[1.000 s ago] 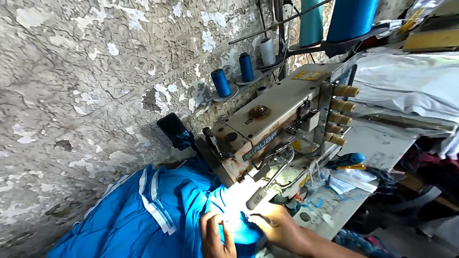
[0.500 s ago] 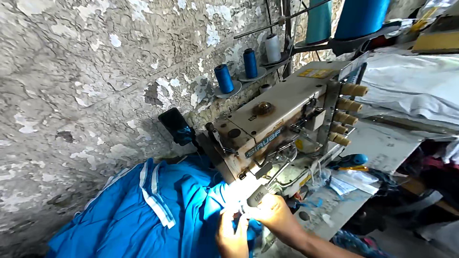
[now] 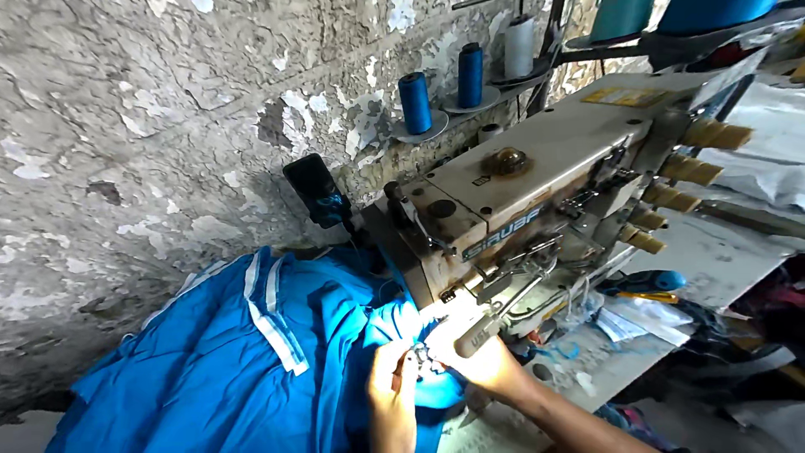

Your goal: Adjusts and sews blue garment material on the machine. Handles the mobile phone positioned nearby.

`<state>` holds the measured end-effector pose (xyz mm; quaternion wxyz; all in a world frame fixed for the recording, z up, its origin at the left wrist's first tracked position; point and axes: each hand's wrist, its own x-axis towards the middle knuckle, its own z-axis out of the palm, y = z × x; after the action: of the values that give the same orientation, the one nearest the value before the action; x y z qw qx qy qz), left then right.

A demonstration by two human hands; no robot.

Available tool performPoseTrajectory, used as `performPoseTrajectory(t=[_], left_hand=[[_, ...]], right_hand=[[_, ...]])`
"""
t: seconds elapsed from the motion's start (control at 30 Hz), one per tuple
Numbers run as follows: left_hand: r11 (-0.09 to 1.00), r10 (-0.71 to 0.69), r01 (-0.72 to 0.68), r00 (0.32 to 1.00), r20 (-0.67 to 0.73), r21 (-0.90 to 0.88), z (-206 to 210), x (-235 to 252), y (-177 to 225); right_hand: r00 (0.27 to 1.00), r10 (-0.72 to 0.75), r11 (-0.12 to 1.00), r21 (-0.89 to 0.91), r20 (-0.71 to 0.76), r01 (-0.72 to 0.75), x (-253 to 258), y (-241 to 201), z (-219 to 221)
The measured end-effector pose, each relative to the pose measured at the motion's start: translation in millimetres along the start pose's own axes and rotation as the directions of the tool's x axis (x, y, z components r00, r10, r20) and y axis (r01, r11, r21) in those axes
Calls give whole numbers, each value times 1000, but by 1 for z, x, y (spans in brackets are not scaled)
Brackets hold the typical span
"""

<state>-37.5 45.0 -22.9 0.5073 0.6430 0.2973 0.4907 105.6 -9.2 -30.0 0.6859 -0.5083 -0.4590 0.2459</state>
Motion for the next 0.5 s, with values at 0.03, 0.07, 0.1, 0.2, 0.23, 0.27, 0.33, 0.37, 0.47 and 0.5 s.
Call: performPoseTrajectory(t=[0.03,0.07,0.1,0.2,0.23,0.27,0.33,0.37,0.47,0.5], left_hand=[[1000,-2,2,1000,5,-7,-1,0,-1],[1000,1,-1,1000,5,-11,-1,0,-1],[1000,7,-7,1000,-1,-14,-1,-1,-2],[1000,24,-24,1000,-2,-16,0,-3,-2],[999,24,-24,1000,9,-36,0,-4,-3],[997,28,-26,999,25,-67,0,-5,-4],[992,53,-46,997,55,-115,0,-6,-6],[991,68,-60,996,57,-119,1,-7,-5],[990,132,-131,991,-13,55,8,-8,-3],[976,167,-160,985,-33,147,10,-8,-4]], right_hand=[[1000,-3,1000,18,-3,3,-1,0,1],[1000,-7,1000,26,-14,7,-3,0,2],[1000,-8,1000,18,-29,8,-4,0,3],[999,-15,999,-34,-51,14,-5,3,5],[998,-6,999,-49,-60,3,-5,3,5],[998,12,999,-47,-60,-14,-6,2,5],[997,52,996,-63,-57,-55,-5,-2,5],[997,47,995,-86,-57,-51,-6,-2,6],[993,-100,982,-164,-54,90,-8,3,7],[985,-163,972,-182,-54,151,-8,5,7]])
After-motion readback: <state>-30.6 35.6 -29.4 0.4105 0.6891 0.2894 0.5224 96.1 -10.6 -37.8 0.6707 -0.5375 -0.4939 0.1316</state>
